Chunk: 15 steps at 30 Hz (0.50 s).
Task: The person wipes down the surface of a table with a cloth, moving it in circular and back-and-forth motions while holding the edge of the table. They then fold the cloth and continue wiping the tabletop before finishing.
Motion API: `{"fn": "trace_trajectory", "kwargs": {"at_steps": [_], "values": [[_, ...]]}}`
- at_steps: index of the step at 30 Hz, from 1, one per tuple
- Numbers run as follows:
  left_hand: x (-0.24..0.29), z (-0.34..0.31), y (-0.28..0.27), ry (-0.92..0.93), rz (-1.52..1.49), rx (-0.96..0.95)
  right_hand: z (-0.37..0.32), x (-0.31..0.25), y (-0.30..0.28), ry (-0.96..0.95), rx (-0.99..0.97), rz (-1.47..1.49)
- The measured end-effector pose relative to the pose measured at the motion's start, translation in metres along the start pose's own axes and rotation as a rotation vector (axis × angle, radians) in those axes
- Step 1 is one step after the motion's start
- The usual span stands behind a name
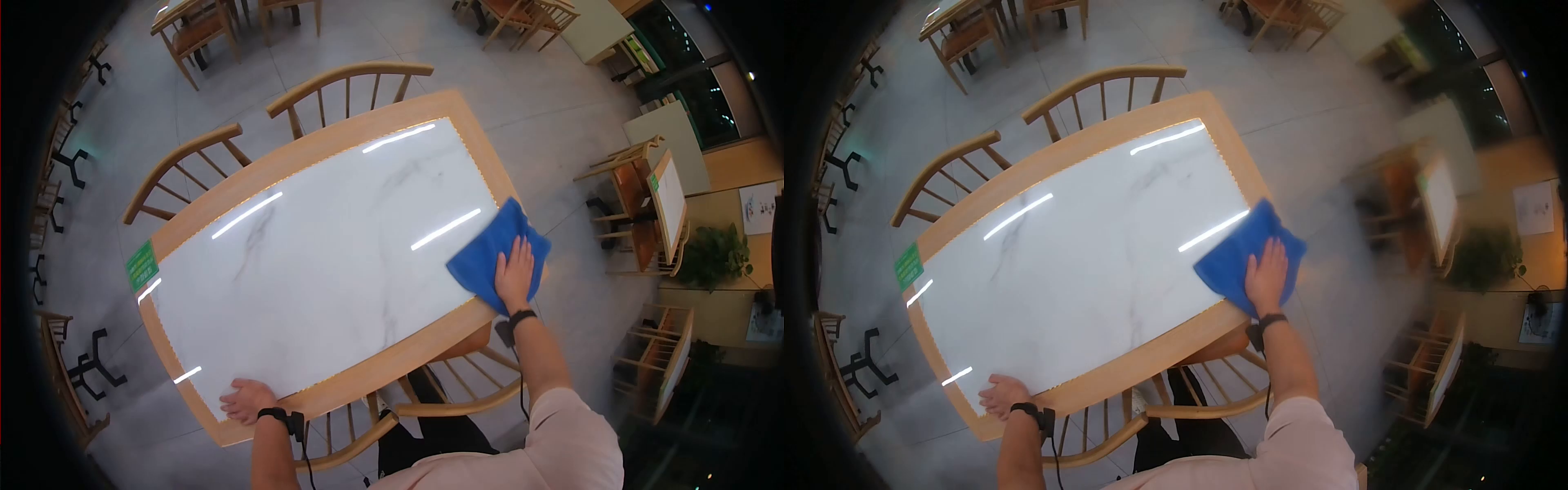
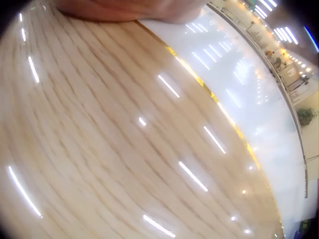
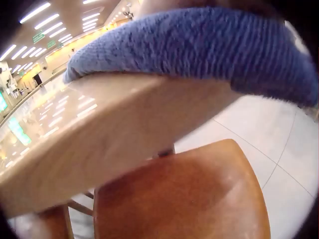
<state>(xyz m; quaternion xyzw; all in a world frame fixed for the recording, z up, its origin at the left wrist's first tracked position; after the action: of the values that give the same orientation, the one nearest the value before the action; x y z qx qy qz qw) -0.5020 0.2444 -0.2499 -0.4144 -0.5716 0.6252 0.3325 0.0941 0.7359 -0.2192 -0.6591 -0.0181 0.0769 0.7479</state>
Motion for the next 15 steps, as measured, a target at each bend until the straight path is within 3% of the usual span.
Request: {"fn": "trace_trajectory", "kwargs": {"at_steps": [6, 11, 15], "values": [[-0.003, -0.003, 0.003, -0.001, 0.007, 0.032, -0.059, 0.016, 0.007, 0.206, -0.062, -0.035], [0.000, -0.007, -0.001, -0.013, 0.006, 0.027, 0.025, -0.007, 0.037, 0.102, -0.012, -0.138], [0.003, -0.012, -0.008, 0.007, 0.008, -0.002, 0.112, -0.099, 0.059, -0.015, -0.037, -0.107]]}}
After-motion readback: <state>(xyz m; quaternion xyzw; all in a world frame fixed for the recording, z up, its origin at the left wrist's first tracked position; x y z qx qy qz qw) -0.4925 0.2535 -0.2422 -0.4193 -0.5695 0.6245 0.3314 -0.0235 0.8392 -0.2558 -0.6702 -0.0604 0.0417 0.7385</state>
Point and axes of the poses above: each hand's wrist, its own z-axis towards the middle knuckle, its own y-axis out of the palm, x = y × z, the point moved 9 cm from there along z, towards the middle knuckle, and after that the axes turned 2 degrees about -y, right-handed, at the moved point
